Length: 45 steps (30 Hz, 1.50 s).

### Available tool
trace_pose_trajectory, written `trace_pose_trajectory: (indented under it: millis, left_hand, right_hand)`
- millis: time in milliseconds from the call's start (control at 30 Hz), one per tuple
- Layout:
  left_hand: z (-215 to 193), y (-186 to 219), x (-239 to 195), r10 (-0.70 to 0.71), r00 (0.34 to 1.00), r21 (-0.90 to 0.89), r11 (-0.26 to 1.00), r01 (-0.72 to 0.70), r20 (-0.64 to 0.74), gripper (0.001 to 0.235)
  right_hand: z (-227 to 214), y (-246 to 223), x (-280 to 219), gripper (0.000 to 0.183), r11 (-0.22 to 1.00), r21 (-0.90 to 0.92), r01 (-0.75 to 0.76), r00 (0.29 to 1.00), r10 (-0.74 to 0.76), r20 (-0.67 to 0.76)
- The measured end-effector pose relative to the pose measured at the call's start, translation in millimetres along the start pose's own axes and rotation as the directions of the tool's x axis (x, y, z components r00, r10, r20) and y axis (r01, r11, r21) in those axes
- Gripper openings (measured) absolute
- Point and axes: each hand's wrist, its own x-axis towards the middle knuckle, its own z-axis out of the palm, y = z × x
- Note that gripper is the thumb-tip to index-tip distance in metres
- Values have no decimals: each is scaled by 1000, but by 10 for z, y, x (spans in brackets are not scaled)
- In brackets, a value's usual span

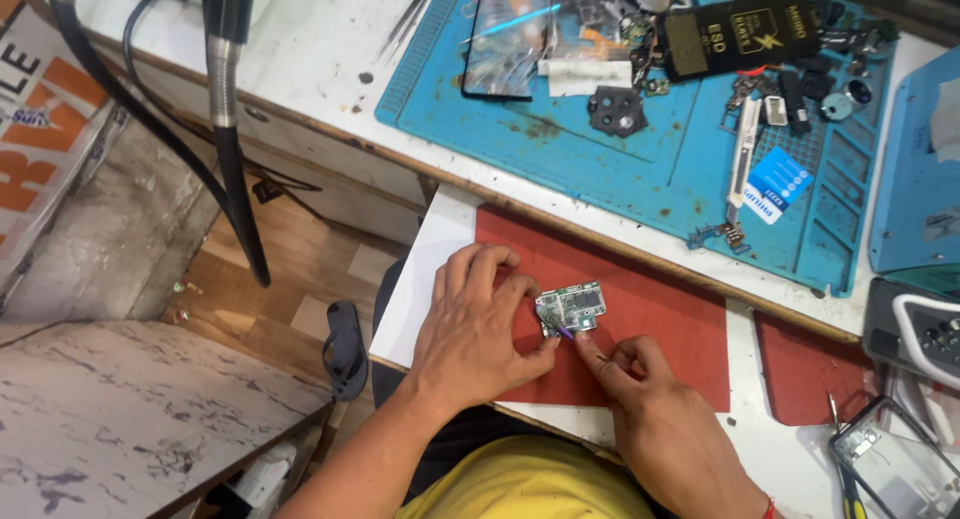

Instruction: The person uses a hot air rework station to heat a small circuit board placed on a red mat. They then use a small metal tool to scrape or clean the surface of the board. The person repeats the heating process with the hot air gun on the same board.

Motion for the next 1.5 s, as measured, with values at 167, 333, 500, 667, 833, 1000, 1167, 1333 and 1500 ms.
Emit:
trace_pose_trajectory:
  millis: [167, 333, 500, 667, 833, 1000, 1167, 1333, 1500]
  left_hand:
    - [19, 1, 6, -9, 1000, -9, 1000, 9, 4, 51]
    - [32, -6, 33, 30, 999, 22, 999, -30, 14, 53]
    - [31, -20, 43, -3, 998, 10, 1000, 2, 71, 54]
    - [28, -27, 47, -11, 998, 3, 1000, 11, 61, 51]
    - [9, -28, 73, -10, 998, -7, 1000, 11, 57, 50]
    - [24, -28, 82, -49, 996, -18, 999, 50, 74, 52]
    - [18, -38, 77, -36, 995, -14, 999, 38, 92, 52]
    - [0, -25, 96, -39, 995, -19, 999, 41, 92, 52]
    - [14, -19, 87, -60, 992, -10, 998, 61, 112, 51]
  right_hand:
    - [-40, 53, 41, 75, 994, -36, -104, 994, 103, -23]
    - [-32, 126, 85, 64, 992, -16, -123, 988, 120, -97]
    - [-45, 102, 87, 70, 985, 1, -174, 984, 174, -42]
    - [-20, 165, 48, 80, 995, -47, -85, 996, 85, -2]
    - [22, 229, 73, 83, 990, -92, -111, 993, 114, 33]
    - [49, 271, 17, 72, 973, -76, -216, 976, 212, -50]
    - [134, 184, -52, 89, 950, -101, -296, 939, 309, 153]
    - [175, 207, 8, 90, 974, -99, -202, 964, 216, 157]
    - [116, 158, 83, 92, 978, -140, -153, 971, 175, 165]
